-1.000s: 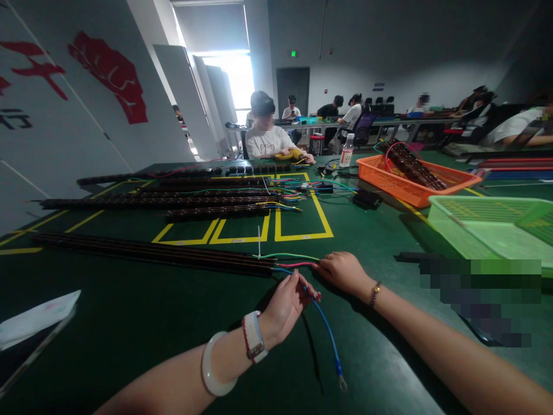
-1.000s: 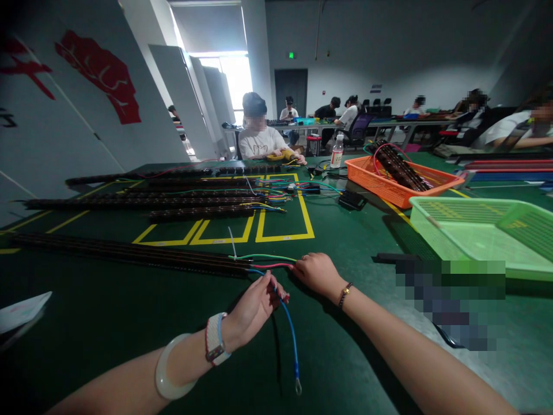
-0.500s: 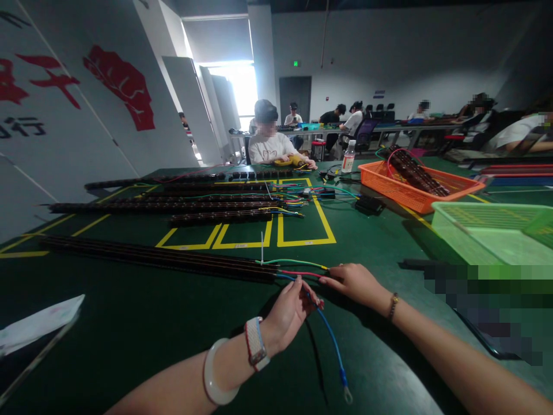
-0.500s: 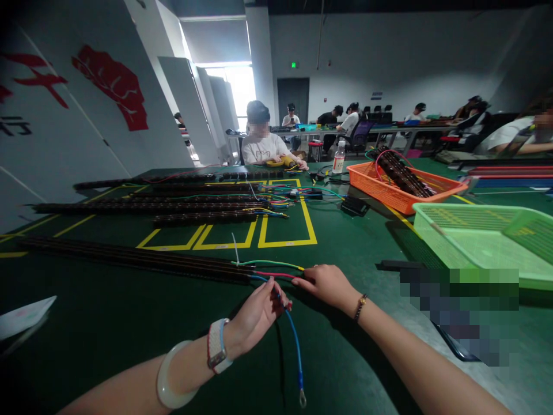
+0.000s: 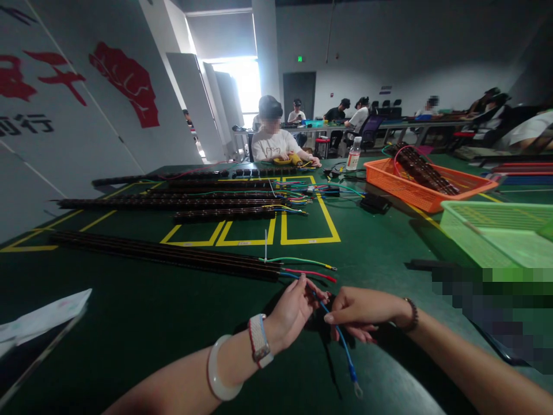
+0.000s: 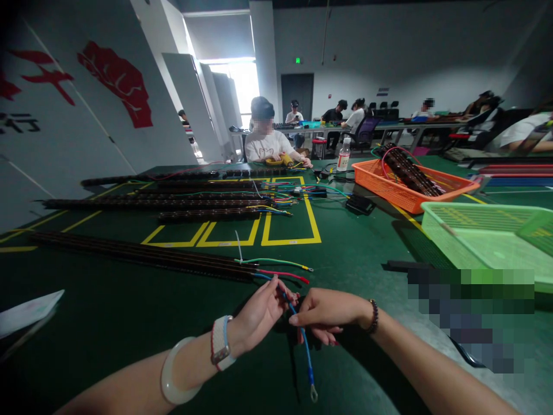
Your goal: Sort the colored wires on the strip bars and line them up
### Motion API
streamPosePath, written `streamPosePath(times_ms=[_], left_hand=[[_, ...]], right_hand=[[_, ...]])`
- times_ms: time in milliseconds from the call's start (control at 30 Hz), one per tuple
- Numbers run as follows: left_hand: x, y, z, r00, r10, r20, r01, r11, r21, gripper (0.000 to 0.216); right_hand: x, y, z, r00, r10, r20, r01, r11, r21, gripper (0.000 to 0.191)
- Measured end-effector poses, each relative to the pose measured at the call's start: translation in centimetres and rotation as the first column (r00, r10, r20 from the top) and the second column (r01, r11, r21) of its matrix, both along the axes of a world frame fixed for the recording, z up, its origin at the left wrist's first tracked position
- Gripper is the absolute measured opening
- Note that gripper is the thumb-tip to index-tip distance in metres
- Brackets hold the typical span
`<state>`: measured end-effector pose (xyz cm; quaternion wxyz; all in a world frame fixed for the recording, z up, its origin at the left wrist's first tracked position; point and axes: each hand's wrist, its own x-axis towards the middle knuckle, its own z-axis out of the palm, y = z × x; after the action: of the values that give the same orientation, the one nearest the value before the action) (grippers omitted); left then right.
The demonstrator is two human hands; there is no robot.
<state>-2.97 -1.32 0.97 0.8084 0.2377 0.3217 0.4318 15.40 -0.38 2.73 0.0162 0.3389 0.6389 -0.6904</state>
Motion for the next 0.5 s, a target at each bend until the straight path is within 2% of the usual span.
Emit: streamPosePath(times_ms=[167,233,367,500], left_hand=[[0.0,0.2,-0.2,1.000,-0.004,0.006,0.004,1.000,0.000,0.026],[-0.1,0.2,-0.1,1.000,-0.025,0.016,0.025,1.000,0.018,0.027],[-0.2,0.1,0.1,0.988,-0.145,-0.047,0.148,0.987,0.066,0.031],[-0.4,-0.3,0.1,0.948,-0.264,-0.176,0.288,0.949,0.131,0.029]], right_hand=[[0.4,0.3,0.1,0.994,-0.073,0.080,0.071,0.997,0.030,0.045],[1.1,0.6,0.3,0.985,-0.137,0.109,0.128,0.988,0.090,0.043],[1.9,1.2,1.1,0.954,-0.277,0.113,0.240,0.934,0.264,0.045],[1.8,1.2,1.4,0.927,-0.313,0.206,0.230,0.910,0.345,0.049]])
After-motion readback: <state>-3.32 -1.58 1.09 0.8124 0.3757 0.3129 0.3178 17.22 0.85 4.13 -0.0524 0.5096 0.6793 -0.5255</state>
